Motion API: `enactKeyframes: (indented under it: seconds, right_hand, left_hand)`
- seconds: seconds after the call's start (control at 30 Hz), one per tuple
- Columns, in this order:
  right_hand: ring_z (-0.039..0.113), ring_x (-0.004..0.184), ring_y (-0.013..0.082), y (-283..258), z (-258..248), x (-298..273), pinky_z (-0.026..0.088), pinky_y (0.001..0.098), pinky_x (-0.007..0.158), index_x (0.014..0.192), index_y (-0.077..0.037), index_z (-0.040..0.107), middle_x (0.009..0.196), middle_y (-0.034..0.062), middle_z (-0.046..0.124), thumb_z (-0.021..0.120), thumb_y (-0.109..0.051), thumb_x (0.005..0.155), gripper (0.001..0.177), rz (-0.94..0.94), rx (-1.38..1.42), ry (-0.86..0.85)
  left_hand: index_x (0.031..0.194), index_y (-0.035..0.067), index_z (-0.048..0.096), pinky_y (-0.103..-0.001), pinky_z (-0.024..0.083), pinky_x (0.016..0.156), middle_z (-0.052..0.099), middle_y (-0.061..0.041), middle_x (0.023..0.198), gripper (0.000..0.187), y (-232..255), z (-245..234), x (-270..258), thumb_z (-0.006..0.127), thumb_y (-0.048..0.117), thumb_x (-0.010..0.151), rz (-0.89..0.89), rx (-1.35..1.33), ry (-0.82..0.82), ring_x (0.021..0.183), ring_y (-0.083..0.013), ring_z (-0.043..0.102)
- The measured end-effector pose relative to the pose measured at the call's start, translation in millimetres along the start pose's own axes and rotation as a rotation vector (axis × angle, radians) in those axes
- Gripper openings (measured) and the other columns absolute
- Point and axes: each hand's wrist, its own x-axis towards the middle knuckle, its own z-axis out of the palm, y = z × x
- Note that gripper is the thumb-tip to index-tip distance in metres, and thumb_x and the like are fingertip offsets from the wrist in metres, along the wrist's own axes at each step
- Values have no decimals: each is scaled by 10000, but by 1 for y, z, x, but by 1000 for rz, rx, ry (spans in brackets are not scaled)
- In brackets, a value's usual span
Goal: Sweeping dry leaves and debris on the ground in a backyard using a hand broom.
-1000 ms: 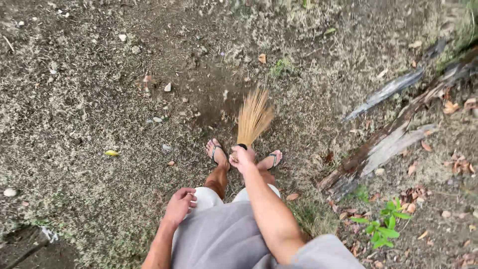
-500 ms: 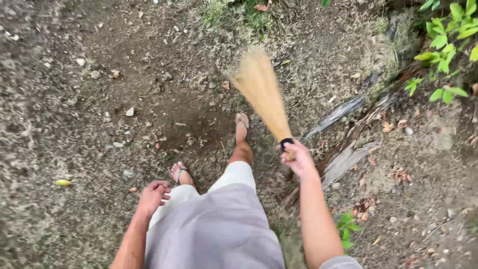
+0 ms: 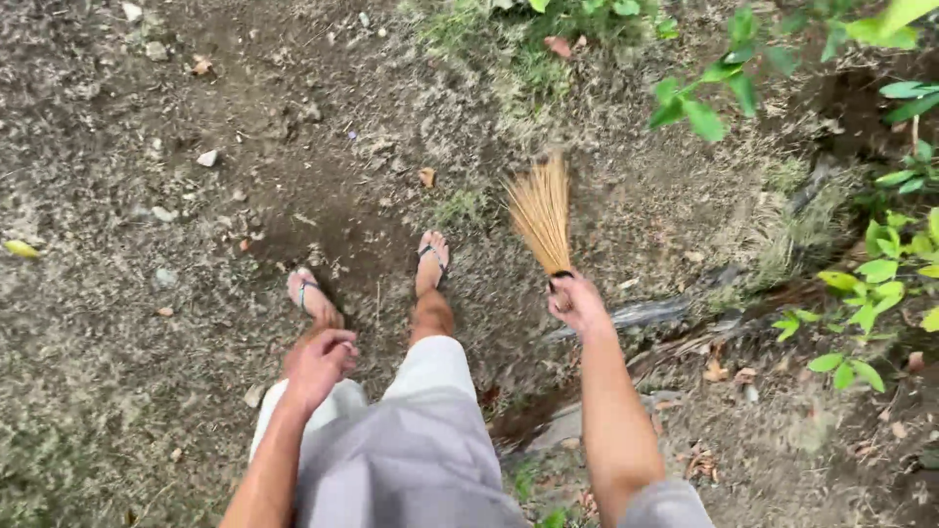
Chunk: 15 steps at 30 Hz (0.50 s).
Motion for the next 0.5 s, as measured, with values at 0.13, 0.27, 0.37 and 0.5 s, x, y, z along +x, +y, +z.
enactKeyframes:
  seconds: [0.13, 0.27, 0.37, 0.5]
  right_hand:
    - [596, 739, 123, -21, -24, -134, 500, 243, 582, 1317, -277, 586, 1001, 99, 724, 660, -56, 866, 507, -5, 33, 134]
    - [552, 680, 151, 10, -63, -91, 510, 282, 557, 1303, -197, 548, 959, 105, 680, 624, -36, 874, 464, -89, 90, 213]
    - [551, 626, 178, 25, -38, -22, 502, 310, 529, 1350, -8, 502, 884, 111, 620, 672, -41, 912, 471, -84, 190, 154]
    - [541, 538, 142, -12, 13, -58, 543, 308, 503, 1534, -191, 401, 851, 88, 679, 650, -34, 844, 749, -29, -88, 48]
  left_hand:
    - [1171, 44, 671, -296, 510, 619, 730, -66, 948, 266, 32, 41, -7, 530, 79, 949, 2, 22, -25, 731, -164, 672]
    - [1180, 36, 677, -304, 519, 649, 718, -67, 937, 284, 43, 56, -9, 521, 101, 951, 26, -18, -101, 758, -161, 673]
    - [1183, 67, 684, -314, 531, 674, 739, -60, 954, 291, 43, 53, -19, 531, 133, 945, -2, 109, -45, 800, -155, 702]
    - [1177, 58, 671, -327, 534, 682, 739, -62, 959, 278, 27, 46, -22, 524, 154, 961, -52, 76, 21, 812, -163, 702]
